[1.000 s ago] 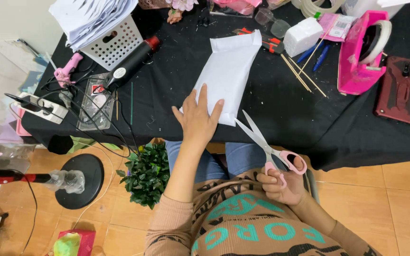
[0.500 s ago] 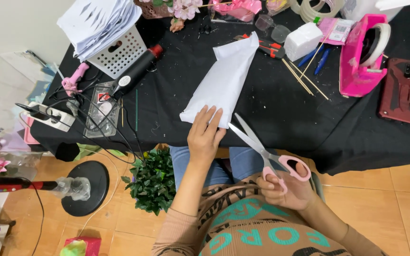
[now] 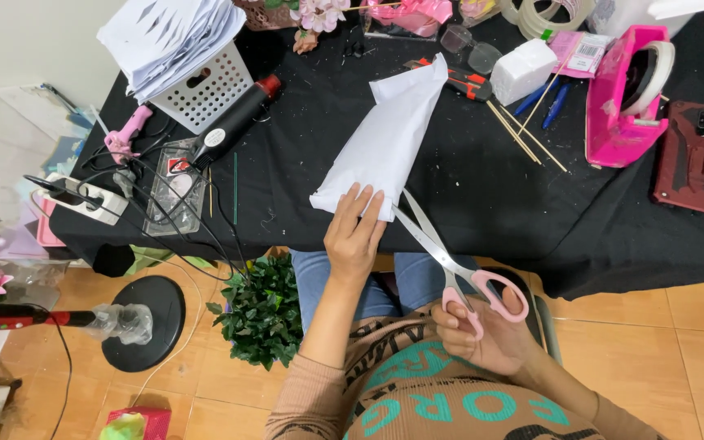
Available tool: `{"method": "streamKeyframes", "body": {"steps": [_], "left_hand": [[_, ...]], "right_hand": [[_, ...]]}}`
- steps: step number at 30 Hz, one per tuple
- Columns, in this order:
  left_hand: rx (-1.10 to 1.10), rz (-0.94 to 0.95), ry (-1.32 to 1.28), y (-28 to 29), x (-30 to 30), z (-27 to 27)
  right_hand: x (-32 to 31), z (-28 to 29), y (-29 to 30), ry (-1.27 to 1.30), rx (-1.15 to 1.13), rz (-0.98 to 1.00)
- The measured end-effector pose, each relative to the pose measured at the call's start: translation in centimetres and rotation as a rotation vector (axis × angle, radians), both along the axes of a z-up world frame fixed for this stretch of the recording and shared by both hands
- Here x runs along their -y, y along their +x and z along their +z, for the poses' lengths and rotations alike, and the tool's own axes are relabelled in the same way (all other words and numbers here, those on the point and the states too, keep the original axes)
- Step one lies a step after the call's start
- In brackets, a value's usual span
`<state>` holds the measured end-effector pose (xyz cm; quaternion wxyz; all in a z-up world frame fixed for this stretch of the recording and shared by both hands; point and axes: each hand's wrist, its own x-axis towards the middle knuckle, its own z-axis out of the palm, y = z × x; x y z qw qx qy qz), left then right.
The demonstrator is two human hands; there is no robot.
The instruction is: The person sits cross-legged at a table and uses pink-handled scissors to cut a white sheet of paper. They trim the edges and cut out a series of diamond shapes, then place the finished piece into a white plastic basket.
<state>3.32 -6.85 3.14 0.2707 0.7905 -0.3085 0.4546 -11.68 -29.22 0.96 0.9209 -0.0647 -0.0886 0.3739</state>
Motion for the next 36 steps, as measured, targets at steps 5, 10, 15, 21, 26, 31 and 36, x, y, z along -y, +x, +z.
{"method": "streamKeyframes", "body": {"steps": [5,10,15,21,26,31,36], "left_hand": [[0.044,0.009,-0.022,0.4,0.4,-0.5],[0.086,0.025,-0.045,0.8,0.9,-1.1],[0.096,0.0,-0.064,0.8,1.0,-1.3],[0.1,-0.001,-0.061,0.8,1.0,-1.4],[0.097,-0.011,-0.065,0.8,1.1,-1.5],[0.176,0.012,0.015,0.2,1.5,-2.1],[0.003,-0.059,-0.029,0.2,-0.8,-2.6]], "right_hand": [[-1.4,2.0,0.0,0.051,-0.021,-0.025],[-1.9,0.8,0.1,-0.004,-0.045,-0.071],[-1.7,-0.8,0.0,-0.014,-0.098,-0.095],[-1.8,-0.4,0.1,0.027,-0.137,-0.105],[-1.8,-0.6,0.0,0.111,-0.211,-0.092],[-0.3,-0.9,2.7,0.259,-0.191,-0.168],[2.6,-3.8,3.4,-0.081,0.06,-0.301]]}}
